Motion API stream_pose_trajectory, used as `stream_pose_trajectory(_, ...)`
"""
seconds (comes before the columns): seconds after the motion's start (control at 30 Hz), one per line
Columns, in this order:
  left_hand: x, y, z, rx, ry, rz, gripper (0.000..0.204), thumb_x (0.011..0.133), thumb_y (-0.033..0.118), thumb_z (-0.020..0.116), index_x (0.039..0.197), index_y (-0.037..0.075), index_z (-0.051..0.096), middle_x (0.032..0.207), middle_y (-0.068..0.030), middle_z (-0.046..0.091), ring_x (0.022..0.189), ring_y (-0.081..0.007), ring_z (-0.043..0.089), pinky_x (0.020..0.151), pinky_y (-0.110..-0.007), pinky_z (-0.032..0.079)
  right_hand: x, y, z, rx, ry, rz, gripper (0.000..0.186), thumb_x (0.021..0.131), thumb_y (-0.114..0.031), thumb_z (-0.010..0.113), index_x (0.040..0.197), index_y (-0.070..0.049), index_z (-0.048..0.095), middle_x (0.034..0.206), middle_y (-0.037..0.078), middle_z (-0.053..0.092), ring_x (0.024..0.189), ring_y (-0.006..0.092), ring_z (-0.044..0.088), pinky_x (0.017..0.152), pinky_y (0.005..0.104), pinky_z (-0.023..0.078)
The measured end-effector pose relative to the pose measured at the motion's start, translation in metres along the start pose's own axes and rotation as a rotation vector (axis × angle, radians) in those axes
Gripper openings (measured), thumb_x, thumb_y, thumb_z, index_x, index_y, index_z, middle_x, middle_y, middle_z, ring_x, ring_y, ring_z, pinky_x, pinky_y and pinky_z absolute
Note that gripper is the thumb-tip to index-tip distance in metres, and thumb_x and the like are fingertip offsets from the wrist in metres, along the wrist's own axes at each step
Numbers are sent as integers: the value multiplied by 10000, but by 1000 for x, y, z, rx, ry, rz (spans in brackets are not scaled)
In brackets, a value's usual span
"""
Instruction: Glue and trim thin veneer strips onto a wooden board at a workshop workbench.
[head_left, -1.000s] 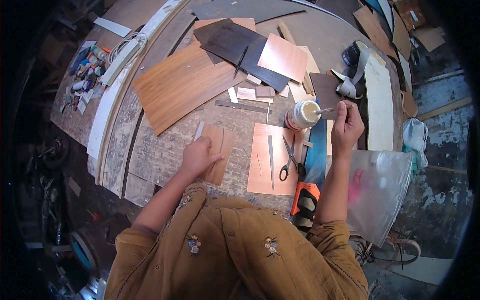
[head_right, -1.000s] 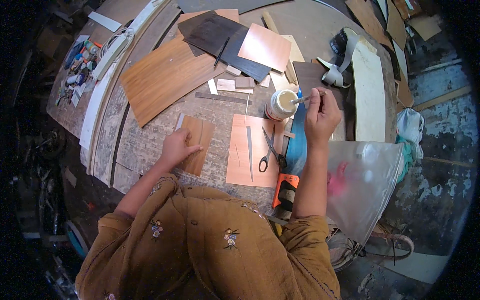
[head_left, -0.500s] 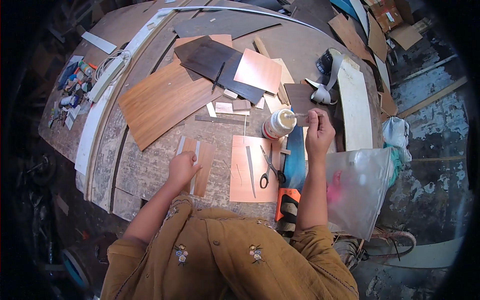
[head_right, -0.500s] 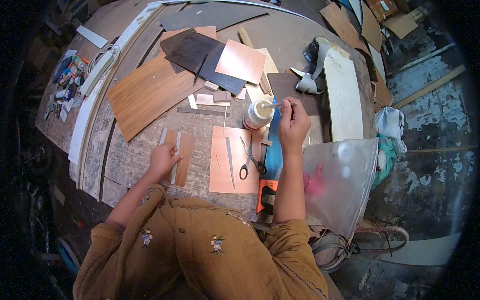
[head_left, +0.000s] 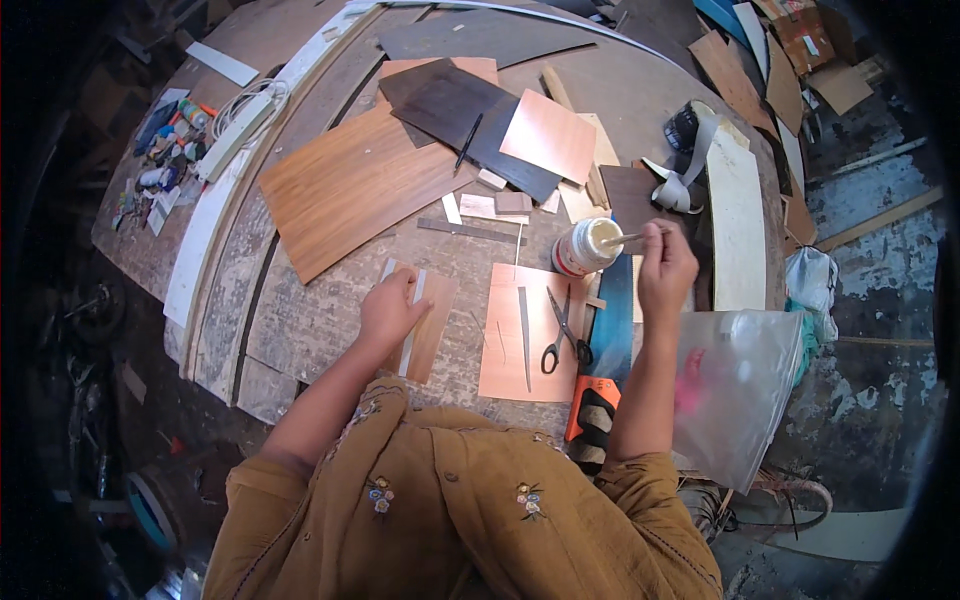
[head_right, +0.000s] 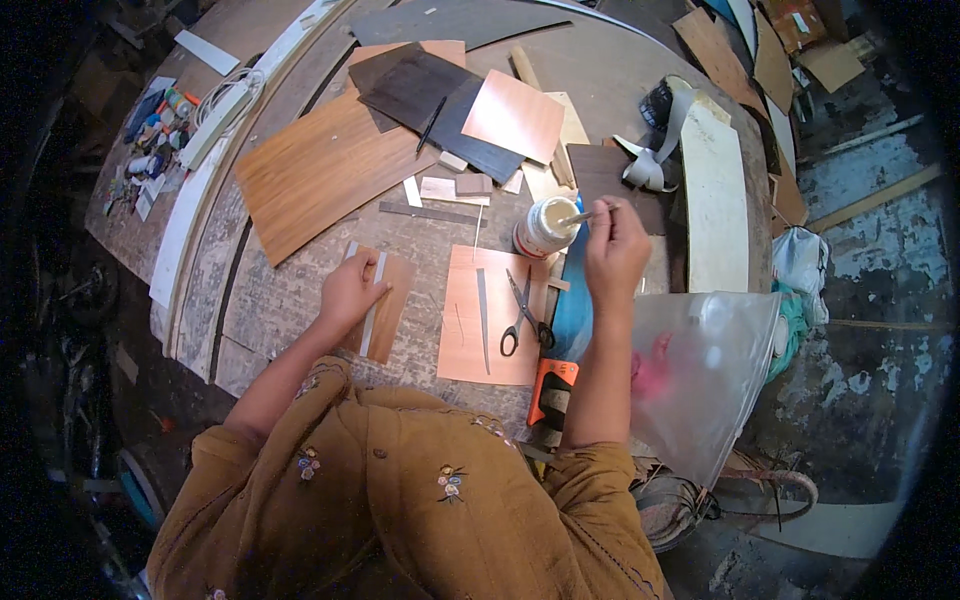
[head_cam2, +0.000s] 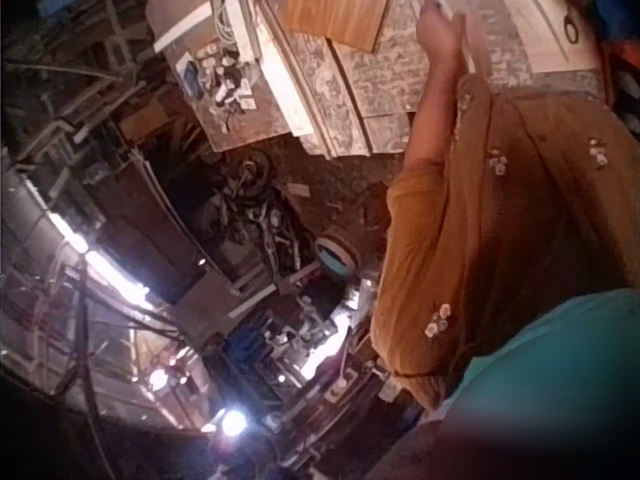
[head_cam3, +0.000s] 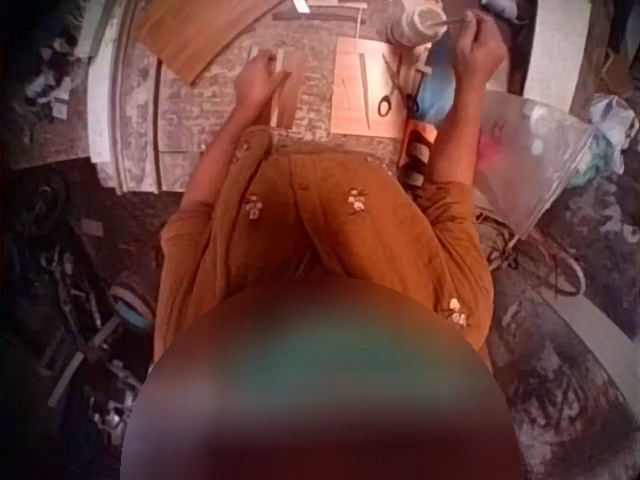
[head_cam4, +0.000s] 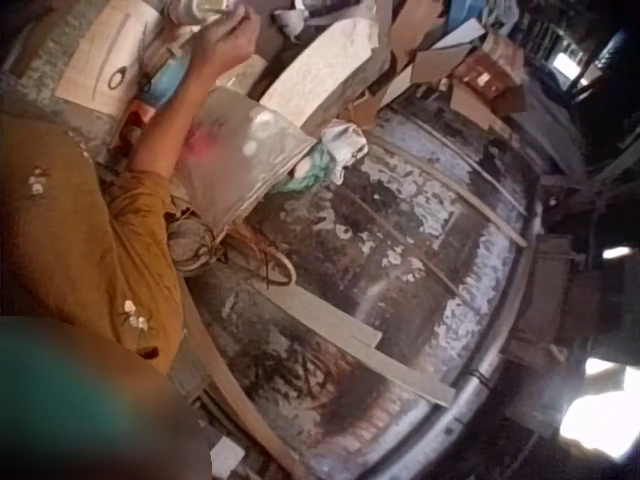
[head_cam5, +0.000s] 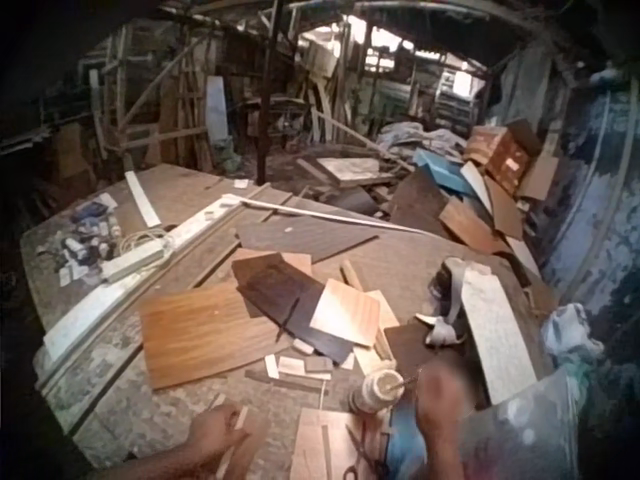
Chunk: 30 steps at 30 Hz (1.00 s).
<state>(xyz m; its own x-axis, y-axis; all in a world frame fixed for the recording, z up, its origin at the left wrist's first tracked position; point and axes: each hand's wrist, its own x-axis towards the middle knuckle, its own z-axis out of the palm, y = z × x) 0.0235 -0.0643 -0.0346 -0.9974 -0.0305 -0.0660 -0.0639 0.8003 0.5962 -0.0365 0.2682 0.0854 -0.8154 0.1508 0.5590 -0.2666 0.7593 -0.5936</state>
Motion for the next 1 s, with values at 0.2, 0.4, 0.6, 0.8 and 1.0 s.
stream_pose_trajectory(0.2,19,-9,7,97,-94,-61,230,686,201,706,833,50,613,847,-158,622,791,-320,616,699,-404,493,5,-11,-27,111,210,-4,156,897,-109,541,818,16,589,639,39,548,555,89,457,499,228,370)
stream_pose_trajectory(0.4,14,3,4,185,-116,-19,149,678,149,672,774,43,631,813,-160,620,765,-329,616,688,-413,496,-3,-4,-49,550,389,262,180,934,-184,498,850,-41,569,674,-2,502,550,35,413,481,172,341)
stream_pose_trajectory(0.6,2,6,-7,178,-69,124,157,672,124,672,798,37,636,803,-154,623,752,-332,611,684,-410,495,-25,16,-56,940,407,479,189,938,-220,483,877,-57,557,668,6,520,543,61,428,475,201,347)
stream_pose_trajectory(0.8,-9,-12,-9,117,-123,27,143,660,95,682,783,43,631,804,-147,622,768,-321,610,692,-412,491,-59,-1,-32,1057,231,686,196,933,-244,493,894,-62,555,660,6,523,537,69,435,488,216,363)
stream_pose_trajectory(1.0,-4,-14,-6,111,-151,24,82,703,62,622,735,11,566,709,-122,607,680,-288,607,622,-370,479,-80,-16,-3,1109,30,764,189,939,-219,472,894,-53,550,667,8,523,543,66,446,489,205,375)
